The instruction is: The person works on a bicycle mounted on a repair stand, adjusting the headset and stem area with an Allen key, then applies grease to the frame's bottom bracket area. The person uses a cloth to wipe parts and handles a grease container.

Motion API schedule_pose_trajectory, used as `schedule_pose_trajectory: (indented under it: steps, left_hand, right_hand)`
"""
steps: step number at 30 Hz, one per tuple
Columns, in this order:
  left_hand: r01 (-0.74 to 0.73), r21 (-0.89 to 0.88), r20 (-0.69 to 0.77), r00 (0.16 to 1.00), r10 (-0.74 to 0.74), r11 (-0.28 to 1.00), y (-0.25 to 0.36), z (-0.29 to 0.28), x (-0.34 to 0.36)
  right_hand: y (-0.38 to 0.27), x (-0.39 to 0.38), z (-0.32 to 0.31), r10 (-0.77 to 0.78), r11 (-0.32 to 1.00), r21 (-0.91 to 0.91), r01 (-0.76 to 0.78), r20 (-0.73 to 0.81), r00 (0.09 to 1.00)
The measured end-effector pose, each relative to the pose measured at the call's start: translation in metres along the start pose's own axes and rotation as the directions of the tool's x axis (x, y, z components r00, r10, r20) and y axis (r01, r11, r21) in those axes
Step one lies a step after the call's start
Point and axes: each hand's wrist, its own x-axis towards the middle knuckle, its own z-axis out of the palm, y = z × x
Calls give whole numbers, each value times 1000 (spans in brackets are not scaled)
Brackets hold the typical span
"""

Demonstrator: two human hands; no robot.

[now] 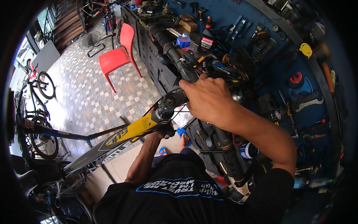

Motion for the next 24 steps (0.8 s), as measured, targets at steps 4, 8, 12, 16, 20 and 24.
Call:
schedule_pose_trajectory:
  steps: [4, 8, 12, 16, 20, 24]
  left_hand:
    - [-24, 48, 10, 1000, 24, 999, 1, -2, -1]
    - [-16, 110, 28, 1000, 13, 994, 0, -1, 2]
    - [-45, 220, -105, 992, 69, 975, -2, -36, 14]
    - [-145, 393, 225, 973, 58, 908, 25, -99, 20]
    - [-231, 508, 212, 967, 140, 830, 7, -37, 8]
    - [-111, 419, 191, 981, 32, 901, 22, -66, 12]
  right_hand:
    - [5, -4, 1, -14, 1000, 6, 14, -16, 1000]
    - [24, -10, -24, 11, 986, 164, -33, 131, 991]
    - [67, -35, -46, 28, 973, 225, 50, -328, 944]
    - [121, -83, -68, 253, 914, 397, -83, -398, 882]
    - [173, -155, -42, 472, 835, 454, -312, -298, 829]
    - [224, -222, 27, 657, 678, 548, -491, -150, 739]
